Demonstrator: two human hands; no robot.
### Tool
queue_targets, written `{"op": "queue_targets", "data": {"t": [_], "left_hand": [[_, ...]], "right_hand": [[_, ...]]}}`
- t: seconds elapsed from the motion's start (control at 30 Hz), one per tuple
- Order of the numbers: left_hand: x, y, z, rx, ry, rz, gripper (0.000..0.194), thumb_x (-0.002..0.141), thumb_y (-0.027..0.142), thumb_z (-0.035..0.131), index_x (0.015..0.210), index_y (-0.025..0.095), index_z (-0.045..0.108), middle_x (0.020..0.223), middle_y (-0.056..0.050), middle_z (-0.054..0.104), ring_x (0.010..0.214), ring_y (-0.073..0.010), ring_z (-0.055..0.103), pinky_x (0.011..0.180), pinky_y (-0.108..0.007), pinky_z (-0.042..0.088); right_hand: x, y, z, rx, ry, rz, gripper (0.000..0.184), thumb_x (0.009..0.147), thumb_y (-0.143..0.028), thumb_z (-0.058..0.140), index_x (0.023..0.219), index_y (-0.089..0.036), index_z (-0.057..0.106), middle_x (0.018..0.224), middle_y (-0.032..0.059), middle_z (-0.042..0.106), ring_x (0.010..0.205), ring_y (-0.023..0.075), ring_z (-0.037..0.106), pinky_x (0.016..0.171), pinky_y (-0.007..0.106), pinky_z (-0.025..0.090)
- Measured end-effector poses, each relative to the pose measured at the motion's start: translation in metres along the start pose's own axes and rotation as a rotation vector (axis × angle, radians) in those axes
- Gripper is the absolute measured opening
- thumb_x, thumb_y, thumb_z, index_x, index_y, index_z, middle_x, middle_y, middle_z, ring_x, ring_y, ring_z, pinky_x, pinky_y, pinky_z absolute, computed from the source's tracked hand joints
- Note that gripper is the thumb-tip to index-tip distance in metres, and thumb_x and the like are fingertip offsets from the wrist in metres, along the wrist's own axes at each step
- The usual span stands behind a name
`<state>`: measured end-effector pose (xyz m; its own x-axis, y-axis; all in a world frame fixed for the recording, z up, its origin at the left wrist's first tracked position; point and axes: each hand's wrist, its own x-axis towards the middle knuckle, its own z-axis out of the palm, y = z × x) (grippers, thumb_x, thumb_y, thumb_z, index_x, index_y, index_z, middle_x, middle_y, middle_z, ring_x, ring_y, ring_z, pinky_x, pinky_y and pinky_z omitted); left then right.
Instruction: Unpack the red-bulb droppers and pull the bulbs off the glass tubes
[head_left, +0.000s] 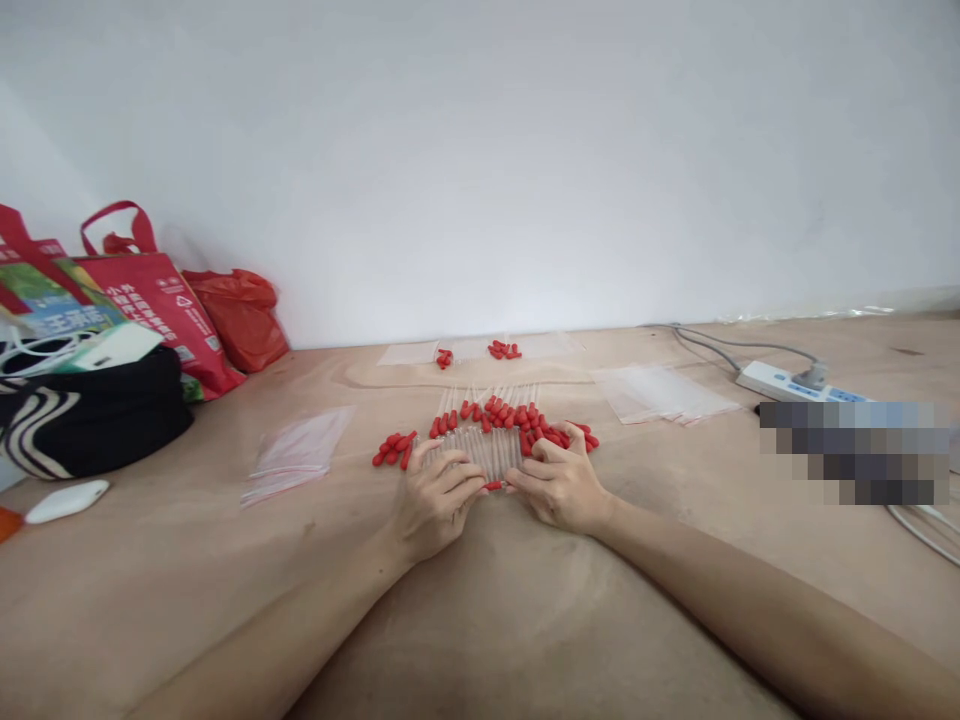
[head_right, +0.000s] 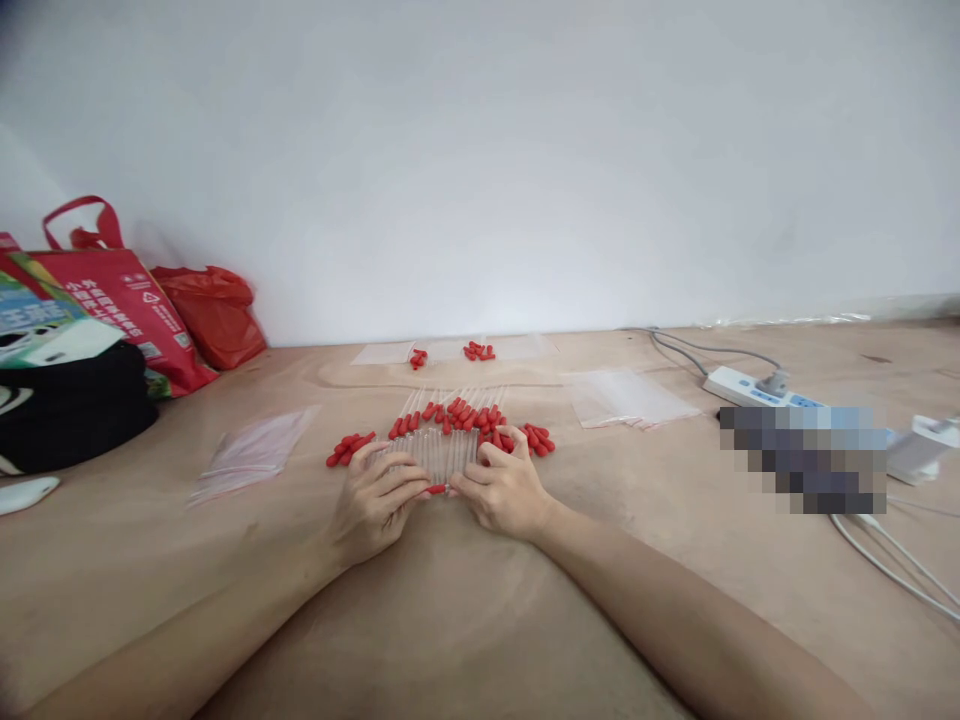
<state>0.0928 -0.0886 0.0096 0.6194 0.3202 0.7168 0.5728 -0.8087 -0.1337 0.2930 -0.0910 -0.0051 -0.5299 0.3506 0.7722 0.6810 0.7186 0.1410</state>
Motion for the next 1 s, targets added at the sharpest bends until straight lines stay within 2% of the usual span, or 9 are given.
{"op": "queue_targets", "data": {"t": [0.47, 0.67, 1.0], "left_hand": [[-0.0015, 0.0022, -0.0023, -0.034, -0.018, -0.006, 0.012, 0.080, 0.016, 0.048, 0.071, 0.019, 0.056, 0.072, 0.003, 0.065, 0.073, -0.0128, 0.055, 0.086, -0.039, 0.031], [0.0009, 0.0051, -0.0047, -0.018, -0.024, -0.026, 0.014, 0.080, 0.015, 0.048, 0.069, 0.020, 0.056, 0.070, 0.004, 0.065, 0.072, -0.0130, 0.056, 0.095, -0.045, 0.022], [0.0016, 0.0069, -0.0019, -0.061, -0.018, -0.003, 0.017, 0.081, 0.014, 0.045, 0.069, 0.020, 0.056, 0.070, 0.003, 0.065, 0.072, -0.0126, 0.058, 0.097, -0.047, 0.019]], "right_hand": [[-0.0019, -0.0006, -0.0004, 0.018, 0.001, 0.001, 0.019, 0.081, -0.028, 0.047, 0.070, -0.022, 0.061, 0.049, -0.0047, 0.049, 0.063, 0.0102, 0.037, 0.084, 0.036, 0.017], [-0.0018, -0.0009, -0.0034, 0.025, -0.031, 0.013, 0.021, 0.083, -0.029, 0.045, 0.070, -0.023, 0.061, 0.050, -0.0046, 0.050, 0.064, 0.0101, 0.039, 0.084, 0.036, 0.017], [-0.0053, -0.0029, -0.0049, 0.093, -0.040, 0.044, 0.020, 0.081, -0.029, 0.046, 0.070, -0.022, 0.061, 0.049, -0.0043, 0.049, 0.063, 0.0103, 0.038, 0.084, 0.037, 0.018]]}}
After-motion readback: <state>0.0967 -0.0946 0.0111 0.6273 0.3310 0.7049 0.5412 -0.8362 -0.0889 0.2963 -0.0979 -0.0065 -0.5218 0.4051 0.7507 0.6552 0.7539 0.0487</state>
